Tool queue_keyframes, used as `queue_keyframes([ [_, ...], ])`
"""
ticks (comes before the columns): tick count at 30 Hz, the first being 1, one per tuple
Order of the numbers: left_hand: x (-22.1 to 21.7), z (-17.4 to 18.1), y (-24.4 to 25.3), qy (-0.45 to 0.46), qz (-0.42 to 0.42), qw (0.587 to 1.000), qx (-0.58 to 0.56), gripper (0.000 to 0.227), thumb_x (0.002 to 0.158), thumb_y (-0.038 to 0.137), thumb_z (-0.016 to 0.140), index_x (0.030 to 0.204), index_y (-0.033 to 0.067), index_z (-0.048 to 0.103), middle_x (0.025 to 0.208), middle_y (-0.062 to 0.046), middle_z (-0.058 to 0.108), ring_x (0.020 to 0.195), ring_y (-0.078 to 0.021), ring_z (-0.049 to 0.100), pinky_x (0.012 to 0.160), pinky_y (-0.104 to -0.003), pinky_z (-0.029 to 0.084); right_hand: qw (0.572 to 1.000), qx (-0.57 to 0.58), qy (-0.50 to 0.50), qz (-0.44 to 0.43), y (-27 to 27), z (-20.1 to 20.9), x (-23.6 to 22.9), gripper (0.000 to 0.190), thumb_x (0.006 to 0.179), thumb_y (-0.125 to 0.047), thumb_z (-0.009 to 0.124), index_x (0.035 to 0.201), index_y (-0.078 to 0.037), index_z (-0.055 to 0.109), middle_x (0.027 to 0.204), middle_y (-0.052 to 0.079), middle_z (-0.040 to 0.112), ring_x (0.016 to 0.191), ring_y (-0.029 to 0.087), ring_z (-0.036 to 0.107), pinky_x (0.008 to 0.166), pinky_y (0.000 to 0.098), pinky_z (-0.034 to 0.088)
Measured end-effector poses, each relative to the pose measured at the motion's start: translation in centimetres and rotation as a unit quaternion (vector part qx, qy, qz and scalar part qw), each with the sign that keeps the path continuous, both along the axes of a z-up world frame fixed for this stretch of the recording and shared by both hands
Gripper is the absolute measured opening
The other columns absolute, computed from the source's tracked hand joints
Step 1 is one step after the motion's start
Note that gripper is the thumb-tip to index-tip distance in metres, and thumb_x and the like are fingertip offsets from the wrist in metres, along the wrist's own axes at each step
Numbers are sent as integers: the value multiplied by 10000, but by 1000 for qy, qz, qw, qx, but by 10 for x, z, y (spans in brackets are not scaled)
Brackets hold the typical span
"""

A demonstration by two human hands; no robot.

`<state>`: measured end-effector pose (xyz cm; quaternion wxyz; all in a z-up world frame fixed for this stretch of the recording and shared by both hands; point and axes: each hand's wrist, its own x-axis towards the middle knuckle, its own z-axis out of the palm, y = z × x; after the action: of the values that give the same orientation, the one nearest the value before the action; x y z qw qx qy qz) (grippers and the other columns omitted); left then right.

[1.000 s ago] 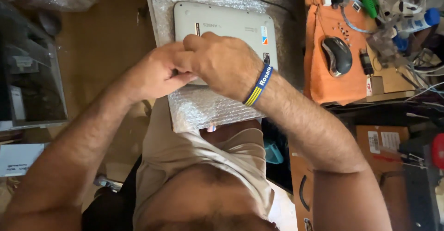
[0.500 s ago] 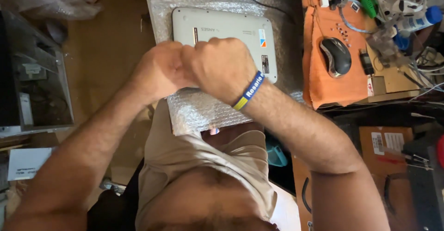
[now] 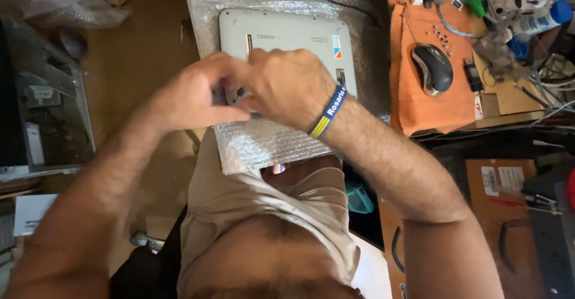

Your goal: Disassembling a laptop by removing screws from the back panel and prying the casing open.

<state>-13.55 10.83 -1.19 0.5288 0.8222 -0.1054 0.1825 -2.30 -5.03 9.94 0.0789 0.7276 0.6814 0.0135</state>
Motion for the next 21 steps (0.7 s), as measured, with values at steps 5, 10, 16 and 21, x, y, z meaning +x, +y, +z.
queue_keyframes([
  [5,-12,-18,-2,0,23,1000,19,348,855,37,724,1182,-55,652,1172,-254,645,1079,-424,652,873,-518,554,996,17,81,18,0,-7,15,133,961,-244,672,1085,-200,651,989,80,664,804,374,733,614,534,607],
  [10,-9,-42,-4,-19,66,997,25,430,847,-84,621,1271,-21,646,1290,-211,628,1180,-390,630,920,-463,563,994,30,96,31,-4,4,10,168,993,-130,612,1140,-200,656,1032,72,619,828,365,722,634,532,613],
  [16,-13,-40,-6,-42,65,997,5,359,842,-92,624,1197,-41,647,1245,-224,642,1124,-405,642,873,-471,570,995,24,91,23,-7,10,9,239,957,-81,661,1167,-193,658,1049,70,619,844,345,733,653,527,618],
  [21,-19,-27,-12,8,64,998,-2,308,896,-132,540,1142,4,665,1336,-140,626,1232,-272,614,1097,-367,492,991,18,133,27,-5,5,17,278,928,-79,641,1176,-206,644,1026,89,547,659,374,643,371,541,488],
])
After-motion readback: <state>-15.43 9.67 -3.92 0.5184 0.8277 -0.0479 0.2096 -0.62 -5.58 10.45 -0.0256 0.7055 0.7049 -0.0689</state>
